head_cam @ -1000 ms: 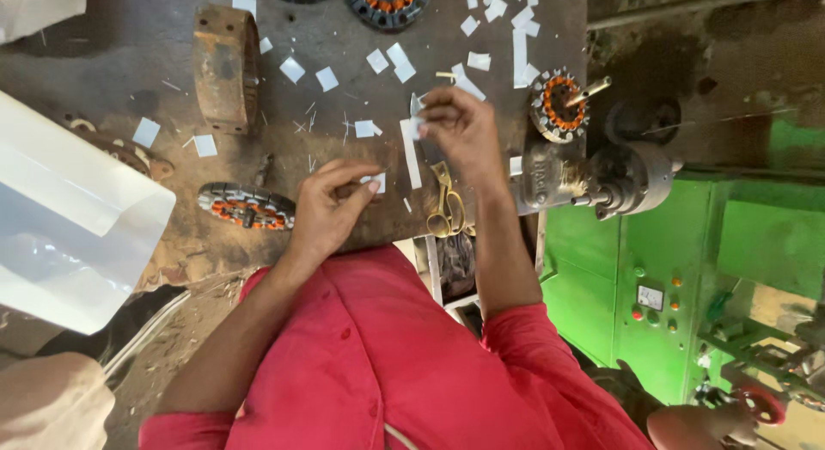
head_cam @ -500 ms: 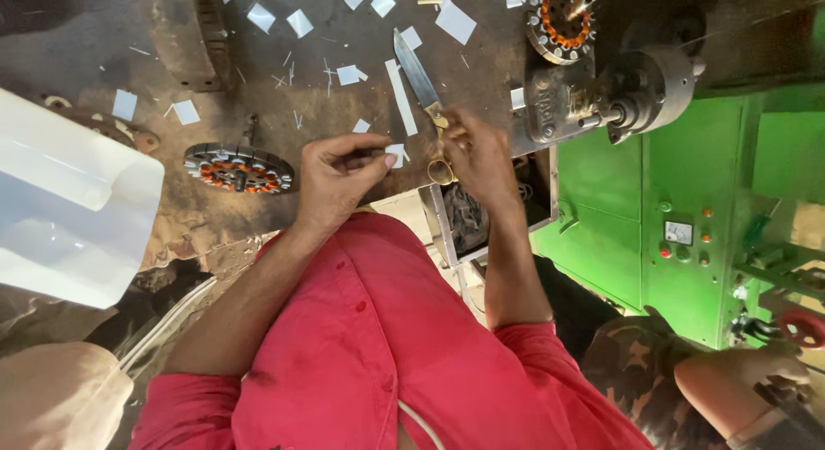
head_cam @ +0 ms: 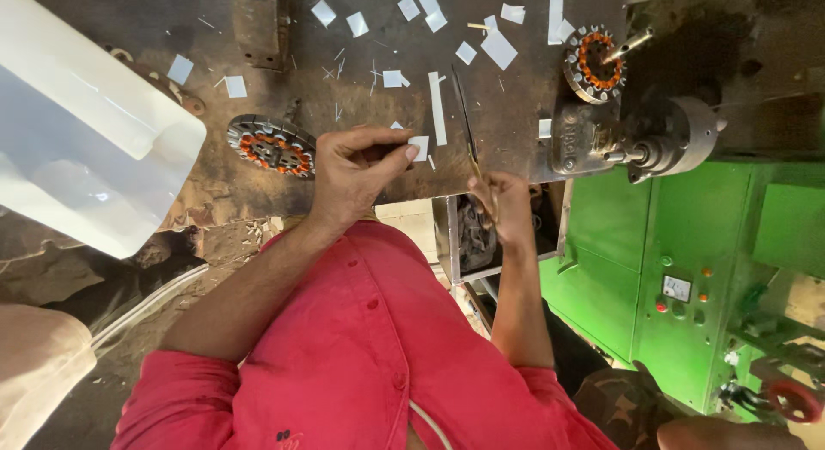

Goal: The person inserts small white rectangular pieces into the slots of a circular electrical component with copper windings. They use scissors to cut a larger white sheet into smaller pieces and continue inserting them into the component.

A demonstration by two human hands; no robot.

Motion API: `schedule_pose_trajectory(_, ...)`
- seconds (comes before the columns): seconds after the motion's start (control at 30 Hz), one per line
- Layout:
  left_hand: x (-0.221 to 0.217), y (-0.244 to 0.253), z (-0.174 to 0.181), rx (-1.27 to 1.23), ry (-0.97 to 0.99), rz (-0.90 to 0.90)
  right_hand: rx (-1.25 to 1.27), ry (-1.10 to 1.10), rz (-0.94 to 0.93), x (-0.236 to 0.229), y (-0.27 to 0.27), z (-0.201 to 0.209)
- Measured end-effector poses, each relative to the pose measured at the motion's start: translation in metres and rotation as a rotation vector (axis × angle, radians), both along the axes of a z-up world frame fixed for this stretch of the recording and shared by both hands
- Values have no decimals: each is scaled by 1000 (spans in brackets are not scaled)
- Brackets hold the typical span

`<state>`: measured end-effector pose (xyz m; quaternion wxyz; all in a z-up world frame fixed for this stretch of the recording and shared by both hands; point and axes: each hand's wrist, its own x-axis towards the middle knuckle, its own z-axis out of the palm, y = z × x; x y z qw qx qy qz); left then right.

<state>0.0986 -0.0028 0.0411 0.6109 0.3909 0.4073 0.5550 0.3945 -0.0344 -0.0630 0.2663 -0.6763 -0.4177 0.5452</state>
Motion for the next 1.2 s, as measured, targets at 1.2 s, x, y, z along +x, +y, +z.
schedule_pose_trajectory(1.2,6,10,-30,24,-65,124,253,294,204,-70,-66,24)
